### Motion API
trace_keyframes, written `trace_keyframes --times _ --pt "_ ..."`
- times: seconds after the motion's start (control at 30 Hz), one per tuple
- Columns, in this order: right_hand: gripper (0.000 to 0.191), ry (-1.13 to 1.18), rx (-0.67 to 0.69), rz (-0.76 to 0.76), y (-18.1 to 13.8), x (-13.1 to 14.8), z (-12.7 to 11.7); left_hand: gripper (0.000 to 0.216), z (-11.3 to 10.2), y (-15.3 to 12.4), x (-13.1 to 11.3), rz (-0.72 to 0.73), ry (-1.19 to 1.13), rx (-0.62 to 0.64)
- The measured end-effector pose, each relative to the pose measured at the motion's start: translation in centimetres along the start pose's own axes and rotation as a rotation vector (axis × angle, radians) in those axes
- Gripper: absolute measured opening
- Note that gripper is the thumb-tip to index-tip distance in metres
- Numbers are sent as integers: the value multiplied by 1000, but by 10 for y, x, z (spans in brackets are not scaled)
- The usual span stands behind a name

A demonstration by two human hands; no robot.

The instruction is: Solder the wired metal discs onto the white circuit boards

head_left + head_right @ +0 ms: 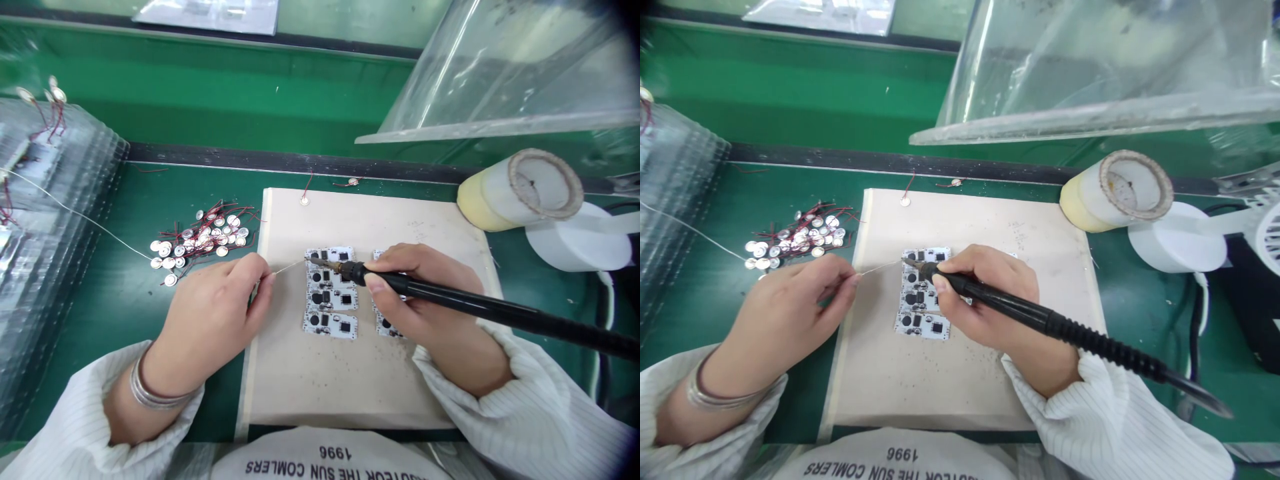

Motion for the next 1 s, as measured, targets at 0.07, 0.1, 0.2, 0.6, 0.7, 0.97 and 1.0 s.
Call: trace_keyframes --times 0.07,0.1,0.2,0.6,0.7,0.97,1.0 --pt "6 3 5 3 0 0 0 20 1 0 0 -1 3 3" --pt "6 -1 10 9 0 0 0 20 1 0 0 -2 4 5" --pt "6 -10 22 10 1 -1 0 21 1 0 -1 0 5 5" --pt "6 -10 32 -6 -1 1 -1 20 3 0 -1 -15 7 19" --pt "8 39 19 26 -2 -1 -3 19 2 1 0 -23 -10 15" --pt "12 156 -90 190 -17 -4 -24 16 -14 -16 -11 42 -59 -82" --pt "12 164 -89 197 -19 -3 -25 16 -12 -20 -13 39 -57 -98"
Point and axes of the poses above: each hand's wrist, its own y-axis towards the middle knuckle, its own z-axis out of the palm, x = y × z, the point moved 2 cm from there along y, towards the middle knuckle, and after that the axes turned 12 degrees about -y, right-handed, at the moved point
